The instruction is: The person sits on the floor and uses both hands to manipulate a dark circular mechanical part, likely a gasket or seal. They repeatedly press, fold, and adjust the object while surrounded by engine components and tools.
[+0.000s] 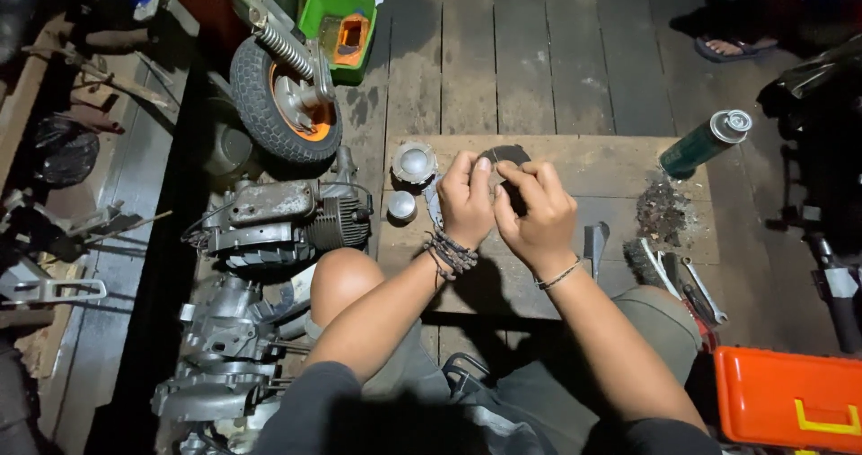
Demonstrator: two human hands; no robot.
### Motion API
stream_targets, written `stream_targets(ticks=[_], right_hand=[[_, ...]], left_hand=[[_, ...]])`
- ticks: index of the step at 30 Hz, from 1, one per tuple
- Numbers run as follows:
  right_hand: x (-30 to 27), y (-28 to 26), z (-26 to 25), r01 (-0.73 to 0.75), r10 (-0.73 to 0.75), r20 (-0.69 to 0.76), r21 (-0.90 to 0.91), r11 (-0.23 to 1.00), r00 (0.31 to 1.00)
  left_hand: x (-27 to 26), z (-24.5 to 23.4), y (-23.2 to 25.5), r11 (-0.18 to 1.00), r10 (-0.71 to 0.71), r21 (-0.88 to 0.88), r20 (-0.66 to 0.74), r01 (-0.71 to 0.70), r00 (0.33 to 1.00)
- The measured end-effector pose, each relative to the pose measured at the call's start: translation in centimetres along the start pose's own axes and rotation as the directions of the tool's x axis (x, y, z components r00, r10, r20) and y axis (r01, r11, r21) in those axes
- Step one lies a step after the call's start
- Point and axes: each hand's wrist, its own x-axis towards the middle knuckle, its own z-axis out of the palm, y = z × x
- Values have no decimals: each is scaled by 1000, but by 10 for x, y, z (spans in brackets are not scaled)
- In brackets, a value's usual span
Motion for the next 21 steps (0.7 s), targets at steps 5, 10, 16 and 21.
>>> stream_targets(ticks=[5, 10, 16, 21], right_hand=[[5, 2, 0, 5, -5, -25, -1, 1000, 1000], [2, -1, 0, 3, -3, -4, 4, 1000, 1000], [8, 2, -1, 4, -4, -26, 0, 1000, 1000], [6, -3, -3, 20, -21, 12, 56, 998, 1000]], left_hand=[[-9, 5, 11, 999, -31, -31, 37, 33, 999], [-4, 1, 2, 1000, -17, -2, 0, 17, 1000], [-4, 3, 9, 1000, -21, -17, 36, 22, 999], [10, 1, 0, 995, -42, -89, -51, 37, 998]])
